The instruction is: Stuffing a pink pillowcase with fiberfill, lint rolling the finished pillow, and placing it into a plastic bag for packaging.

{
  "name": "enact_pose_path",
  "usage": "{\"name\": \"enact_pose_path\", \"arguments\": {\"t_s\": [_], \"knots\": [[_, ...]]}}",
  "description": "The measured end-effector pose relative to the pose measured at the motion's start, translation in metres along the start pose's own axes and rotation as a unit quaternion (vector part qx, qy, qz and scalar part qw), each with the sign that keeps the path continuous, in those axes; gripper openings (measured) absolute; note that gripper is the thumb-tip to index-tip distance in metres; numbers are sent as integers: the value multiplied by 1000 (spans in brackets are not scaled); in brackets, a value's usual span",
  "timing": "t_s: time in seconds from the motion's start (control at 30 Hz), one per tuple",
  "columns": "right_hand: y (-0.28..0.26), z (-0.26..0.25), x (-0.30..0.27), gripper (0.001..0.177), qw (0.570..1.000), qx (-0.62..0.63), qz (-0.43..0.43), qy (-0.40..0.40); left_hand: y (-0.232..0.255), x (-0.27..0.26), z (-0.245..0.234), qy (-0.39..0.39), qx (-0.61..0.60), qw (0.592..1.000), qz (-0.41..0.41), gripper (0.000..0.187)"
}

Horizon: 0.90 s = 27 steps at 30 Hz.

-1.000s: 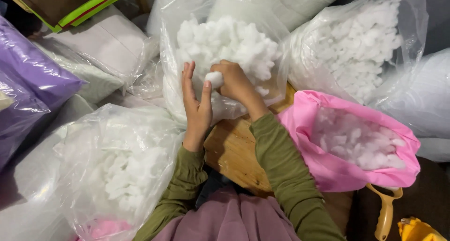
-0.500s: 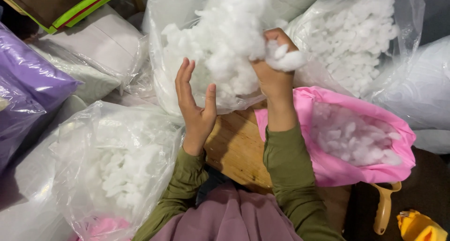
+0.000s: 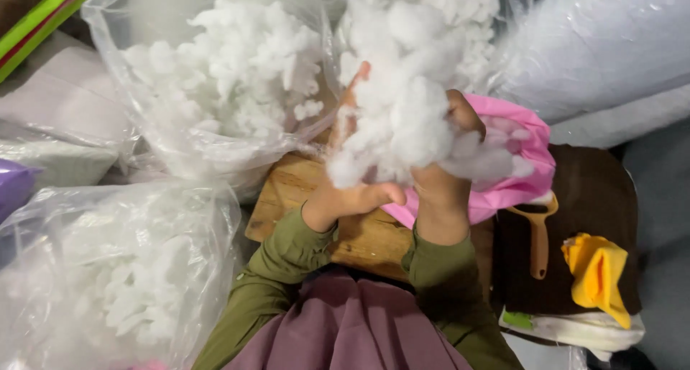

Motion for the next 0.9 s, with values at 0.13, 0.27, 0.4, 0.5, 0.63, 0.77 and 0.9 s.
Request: {"name": "enact_pose_path", "arguments": {"t_s": [0.13,0.27,0.4,0.5,0.63,0.77,0.9], "knots": [[-27,-50,-18,40,996,-82,-22,6,-19,10,44,-9,-6,997,-83,40],[-45,-84,-15,27,982,-182,-49,-18,-66,4,75,62,-151,977,-140,48],[-60,-108,-15,18,958,-270,-76,-54,-89,-4,86,36,-127,986,-99,30],[-71,-116,-22,17,936,-325,-105,-82,-69,7,56,-4,-49,996,-77,34],[-65,-141,-9,25,926,-360,-88,-72,-62,18,55,-51,-45,992,-107,31],[-45,-107,-8,59,938,-327,-77,-85,-68,6,117,-261,76,959,-81,42],[25,-104,-12,65,850,-493,99,-157,-152,-55,127,-474,308,822,-71,50]]}}
Point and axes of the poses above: each hand's wrist, its own x-axis towards the middle knuckle, its own z-axis out of the palm, y = z × x, the point moved 10 cm from there along x, towards the middle knuckle, and after that the axes turned 12 degrees about z, right-handed, at the moved point
